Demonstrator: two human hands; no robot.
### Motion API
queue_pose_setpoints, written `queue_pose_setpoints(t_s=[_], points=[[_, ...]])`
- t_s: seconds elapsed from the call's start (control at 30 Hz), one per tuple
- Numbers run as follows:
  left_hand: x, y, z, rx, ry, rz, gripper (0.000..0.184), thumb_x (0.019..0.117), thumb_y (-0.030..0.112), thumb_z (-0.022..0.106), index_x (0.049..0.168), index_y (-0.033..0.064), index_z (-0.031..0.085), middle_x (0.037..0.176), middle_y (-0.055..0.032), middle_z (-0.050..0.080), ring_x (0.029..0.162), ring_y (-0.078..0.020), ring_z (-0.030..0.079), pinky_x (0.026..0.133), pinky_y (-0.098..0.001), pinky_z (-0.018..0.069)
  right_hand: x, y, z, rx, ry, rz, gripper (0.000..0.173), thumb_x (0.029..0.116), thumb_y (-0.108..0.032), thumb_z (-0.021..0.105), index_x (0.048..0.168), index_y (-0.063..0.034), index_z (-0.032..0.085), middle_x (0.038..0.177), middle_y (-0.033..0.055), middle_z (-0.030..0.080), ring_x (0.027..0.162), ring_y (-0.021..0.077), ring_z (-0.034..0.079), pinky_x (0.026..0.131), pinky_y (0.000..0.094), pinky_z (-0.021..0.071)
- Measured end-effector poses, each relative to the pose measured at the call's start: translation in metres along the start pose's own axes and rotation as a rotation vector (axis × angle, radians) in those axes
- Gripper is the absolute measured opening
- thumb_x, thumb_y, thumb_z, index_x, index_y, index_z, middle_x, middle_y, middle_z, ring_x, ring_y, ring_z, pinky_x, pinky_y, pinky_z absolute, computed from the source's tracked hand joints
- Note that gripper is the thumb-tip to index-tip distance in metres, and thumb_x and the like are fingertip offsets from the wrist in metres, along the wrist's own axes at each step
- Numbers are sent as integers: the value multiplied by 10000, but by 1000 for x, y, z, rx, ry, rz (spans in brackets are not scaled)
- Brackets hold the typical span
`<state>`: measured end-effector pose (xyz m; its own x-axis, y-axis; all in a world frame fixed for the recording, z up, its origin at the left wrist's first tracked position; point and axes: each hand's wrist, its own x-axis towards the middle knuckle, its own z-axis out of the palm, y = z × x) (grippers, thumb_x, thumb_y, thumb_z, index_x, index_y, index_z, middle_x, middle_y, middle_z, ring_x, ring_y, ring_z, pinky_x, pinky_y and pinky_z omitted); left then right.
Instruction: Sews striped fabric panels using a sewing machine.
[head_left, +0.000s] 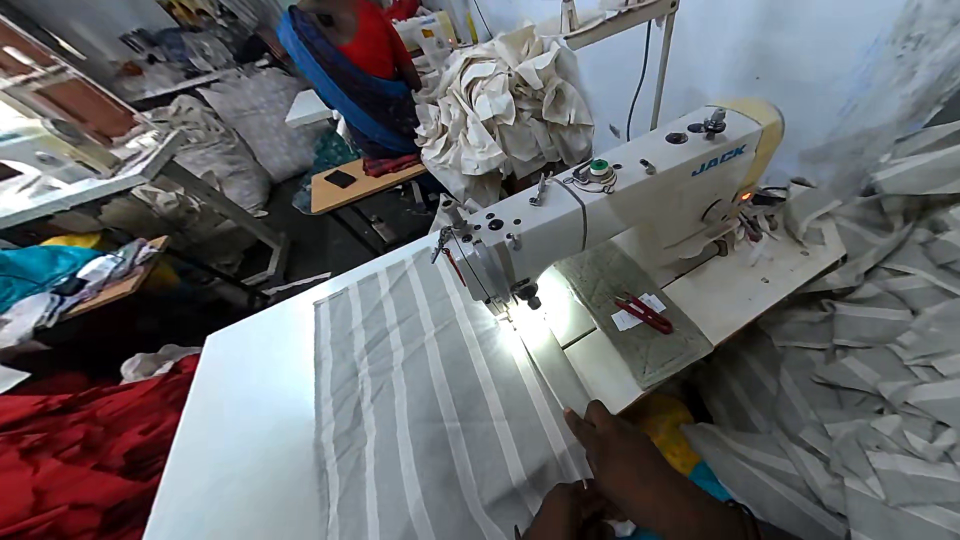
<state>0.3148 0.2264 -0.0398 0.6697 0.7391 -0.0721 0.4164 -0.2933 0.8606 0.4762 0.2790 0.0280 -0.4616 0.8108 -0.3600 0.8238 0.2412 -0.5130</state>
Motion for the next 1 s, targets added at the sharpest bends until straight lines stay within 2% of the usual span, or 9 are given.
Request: queue_pose_setpoints(t_s=[0.2, 0.47, 0.6, 0.7, 0.77, 0.83, 0.87, 0.97, 1.0], points=[[11, 18, -21, 170, 182, -147, 156, 925, 88, 650, 981, -10, 758, 934, -169, 739, 870, -320, 725, 816, -525, 576, 31, -13, -27, -27, -47, -3, 507, 1033, -32, 448, 1540, -57, 452, 1375, 246, 533, 1157, 390, 623, 978, 484, 526], [41, 6, -60, 153, 241, -324, 252, 954, 198, 598, 953, -9, 742, 946, -158, 720, 927, -286, 697, 884, -498, 539, 81, -28, -40, -74, -22, 51, 371, 1052, -104, 467, 1397, -43, 592, 1315, 211, 561, 1106, 360, 645, 926, 487, 546], [55, -1, -83, 137, 231, -384, 265, 979, 194, 578, 1016, -13, 740, 1004, -168, 716, 995, -287, 682, 940, -487, 514, 103, -27, -44, -88, 35, 38, 292, 1025, -103, 534, 1275, -32, 666, 1245, 208, 599, 1067, 362, 658, 886, 507, 557], [51, -5, -78, 220, 387, -336, 275, 995, 251, 583, 1078, 47, 749, 1081, -128, 719, 1056, -284, 677, 968, -503, 516, 108, -15, -44, -55, 136, -44, 285, 994, -101, 583, 1244, -9, 685, 1187, 218, 641, 1071, 374, 660, 896, 532, 550], [28, -13, -56, 386, 668, -247, 394, 945, 452, 629, 1169, 156, 760, 1260, -71, 704, 1227, -308, 625, 1041, -604, 454, 84, -2, -50, 32, 109, -53, 319, 990, -129, 613, 1279, 1, 656, 1187, 222, 667, 1113, 376, 656, 958, 543, 528], [-6, -30, -40, 518, 829, -282, 648, 933, 669, 522, 1297, 166, 710, 1463, -111, 591, 1421, -415, 462, 1129, -778, 203, 40, 23, -52, 128, 11, 25, 349, 984, -209, 645, 1274, -16, 614, 1127, 212, 677, 1074, 363, 662, 943, 539, 522], [-24, -41, -37, 589, 854, -315, 706, 951, 699, 448, 1330, 155, 691, 1499, -121, 559, 1444, -441, 426, 1123, -811, 140, 14, 38, -49, 192, -32, 65, 372, 968, -229, 659, 1265, -11, 603, 1100, 215, 668, 1034, 358, 658, 916, 536, 523], [-61, -47, -42, 549, 842, -334, 642, 953, 657, 475, 1291, 166, 712, 1504, -125, 553, 1451, -458, 407, 1120, -801, 148, -60, 78, -17, 517, -5, 141, 304, 902, -212, 727, 1098, -5, 619, 932, 125, 627, 758, 214, 620, 685, 396, 536], [-64, -32, -44, 427, 820, -315, 584, 959, 597, 528, 1254, 135, 728, 1470, -130, 583, 1431, -434, 445, 1127, -767, 211, -78, 82, -7, 648, 53, 166, 247, 894, -176, 741, 1044, -28, 611, 911, 76, 649, 680, 156, 668, 606, 334, 599]])
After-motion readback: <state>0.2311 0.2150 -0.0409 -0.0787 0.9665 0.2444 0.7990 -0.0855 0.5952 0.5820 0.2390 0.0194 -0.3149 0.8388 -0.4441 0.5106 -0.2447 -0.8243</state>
